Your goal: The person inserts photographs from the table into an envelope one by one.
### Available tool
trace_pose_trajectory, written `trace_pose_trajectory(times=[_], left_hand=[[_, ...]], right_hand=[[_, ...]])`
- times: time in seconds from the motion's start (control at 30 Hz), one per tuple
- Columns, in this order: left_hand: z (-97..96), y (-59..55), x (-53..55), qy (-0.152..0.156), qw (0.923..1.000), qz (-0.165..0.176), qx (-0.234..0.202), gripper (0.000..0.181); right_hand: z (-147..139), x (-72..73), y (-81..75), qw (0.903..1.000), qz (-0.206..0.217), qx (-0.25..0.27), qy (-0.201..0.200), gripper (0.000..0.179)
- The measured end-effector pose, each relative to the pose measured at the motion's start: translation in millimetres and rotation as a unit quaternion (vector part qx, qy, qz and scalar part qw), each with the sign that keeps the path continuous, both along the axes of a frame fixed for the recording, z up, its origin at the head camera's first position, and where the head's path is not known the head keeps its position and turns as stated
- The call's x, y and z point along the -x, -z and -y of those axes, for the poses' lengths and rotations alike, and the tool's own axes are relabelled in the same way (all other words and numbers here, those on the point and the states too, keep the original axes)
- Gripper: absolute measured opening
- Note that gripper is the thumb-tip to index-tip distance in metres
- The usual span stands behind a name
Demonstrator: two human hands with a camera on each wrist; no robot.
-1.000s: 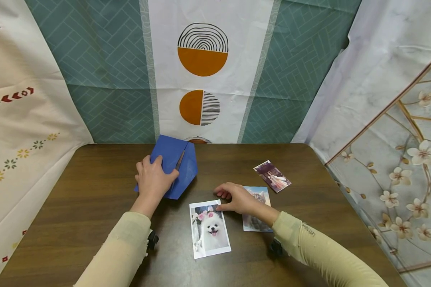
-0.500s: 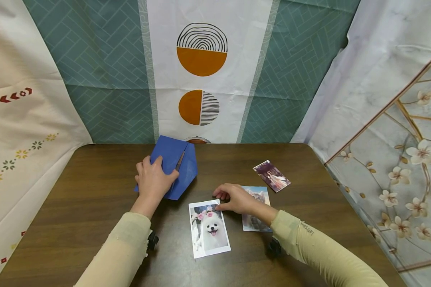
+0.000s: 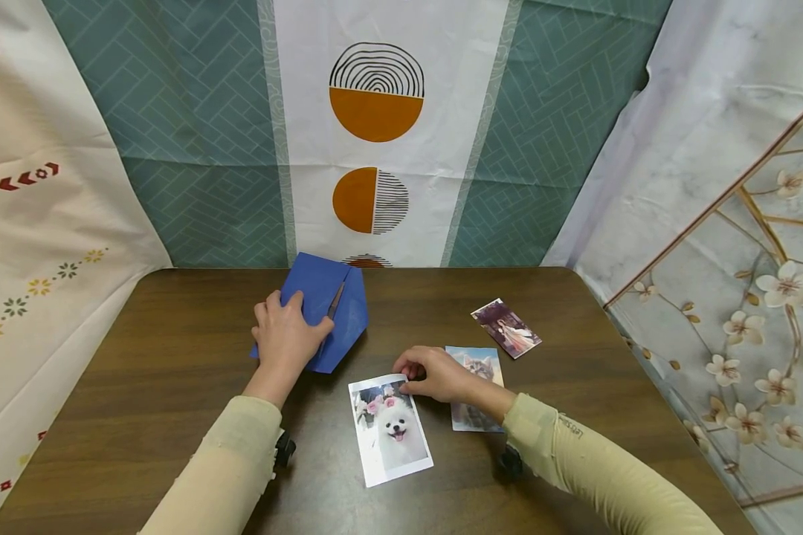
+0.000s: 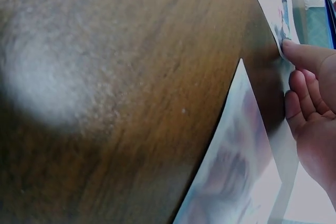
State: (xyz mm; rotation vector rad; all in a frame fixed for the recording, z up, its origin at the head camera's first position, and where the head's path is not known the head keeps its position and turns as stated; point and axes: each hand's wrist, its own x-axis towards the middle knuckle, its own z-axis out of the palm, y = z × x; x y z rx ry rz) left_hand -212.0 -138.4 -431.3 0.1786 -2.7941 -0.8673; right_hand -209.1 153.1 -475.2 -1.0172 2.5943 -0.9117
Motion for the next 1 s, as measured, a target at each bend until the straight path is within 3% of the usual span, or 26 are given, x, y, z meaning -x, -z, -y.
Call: trace_pose_trajectory(times=[0.33, 0.7, 0.8, 1.0], left_hand=[[1.4, -2.1, -1.0, 0.000, 1.0000, -0.003, 0.002, 0.072], [1.4, -3.6, -1.8, 0.001, 1.0000, -0.005, -0.001, 0.073], [1.1, -3.6, -1.7, 0.000, 1.0000, -0.007, 0.001, 0.073], [-0.4, -4.9, -1.8, -0.001, 1.0000, -0.007, 0.002, 0.073]], right_hand=[[3, -0.7, 3.5, 0.9990, 0.008, 0.043, 0.001, 0.013], [5, 0.1, -10.7, 0.9868, 0.113, 0.113, 0.027, 0.011], [5, 2.0, -15.7, 0.9769, 0.155, 0.143, 0.034, 0.013], [2, 8.1, -22.6, 0.9410, 0.251, 0.218, 0.062, 0.015]])
